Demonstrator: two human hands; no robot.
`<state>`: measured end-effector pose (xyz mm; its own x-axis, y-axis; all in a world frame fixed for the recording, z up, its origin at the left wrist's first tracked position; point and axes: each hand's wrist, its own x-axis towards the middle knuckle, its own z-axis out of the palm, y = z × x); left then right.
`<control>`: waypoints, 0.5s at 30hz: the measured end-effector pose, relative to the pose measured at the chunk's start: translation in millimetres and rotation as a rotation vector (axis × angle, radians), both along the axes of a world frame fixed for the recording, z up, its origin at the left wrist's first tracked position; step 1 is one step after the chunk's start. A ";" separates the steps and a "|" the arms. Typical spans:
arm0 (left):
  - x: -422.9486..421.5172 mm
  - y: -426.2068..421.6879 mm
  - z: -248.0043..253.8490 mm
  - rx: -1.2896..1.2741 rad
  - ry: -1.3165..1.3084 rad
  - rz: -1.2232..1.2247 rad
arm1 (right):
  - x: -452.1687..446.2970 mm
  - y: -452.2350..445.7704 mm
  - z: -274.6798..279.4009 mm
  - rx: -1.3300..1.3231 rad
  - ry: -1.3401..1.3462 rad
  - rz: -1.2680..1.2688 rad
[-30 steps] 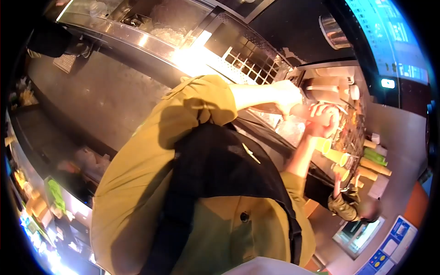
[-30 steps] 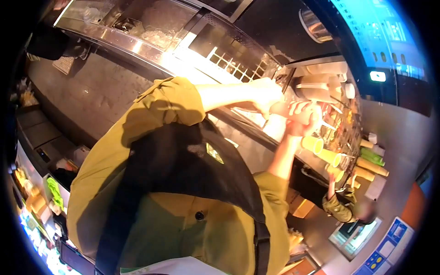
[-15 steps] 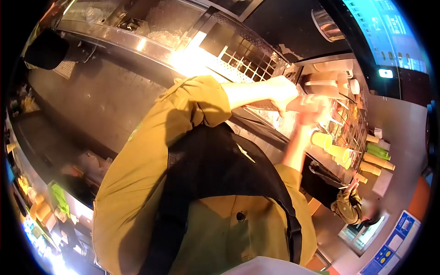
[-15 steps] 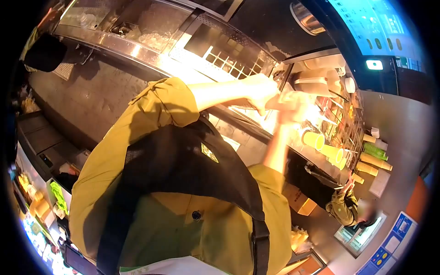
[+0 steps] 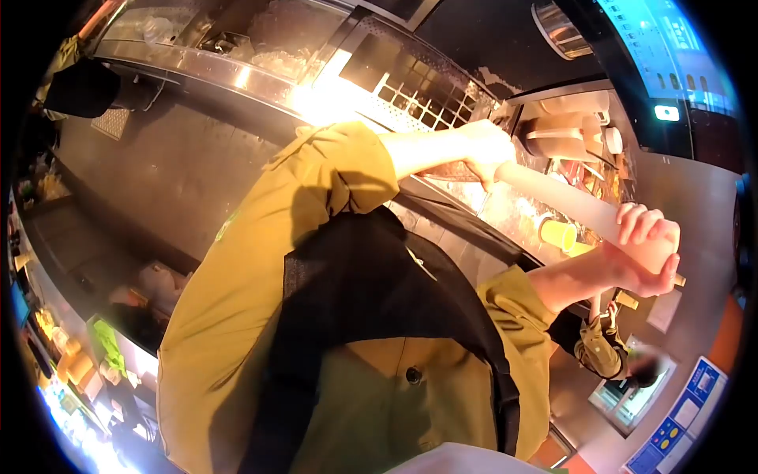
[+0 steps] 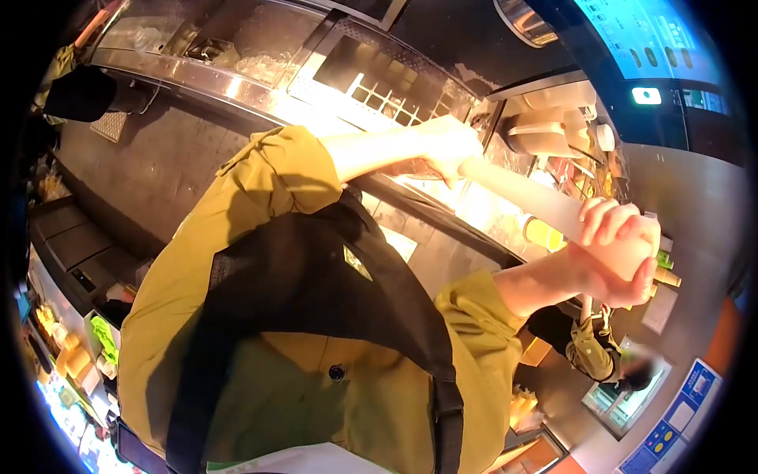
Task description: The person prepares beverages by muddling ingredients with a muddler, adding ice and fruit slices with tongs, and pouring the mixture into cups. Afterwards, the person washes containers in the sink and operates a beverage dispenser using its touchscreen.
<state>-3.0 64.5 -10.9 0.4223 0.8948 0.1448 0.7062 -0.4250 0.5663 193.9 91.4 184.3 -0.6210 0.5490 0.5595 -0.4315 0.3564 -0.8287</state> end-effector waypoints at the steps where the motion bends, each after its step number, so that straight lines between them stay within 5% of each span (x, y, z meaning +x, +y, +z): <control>1: 1.2 2.7 -4.4 0.003 -0.003 -0.003 | 0.8 -2.1 2.5 0.019 0.003 0.055; 4: 3.2 -6.1 -0.5 -0.025 0.033 0.140 | -42.0 -3.4 -102.5 -0.011 0.089 -0.020; 9: -1.3 2.3 -1.2 -0.073 -0.026 -0.003 | -17.4 0.4 -19.0 0.009 0.134 0.194; 15: 7.1 -4.0 1.1 0.020 0.006 0.074 | -39.6 -16.0 -137.8 -0.122 0.072 -0.031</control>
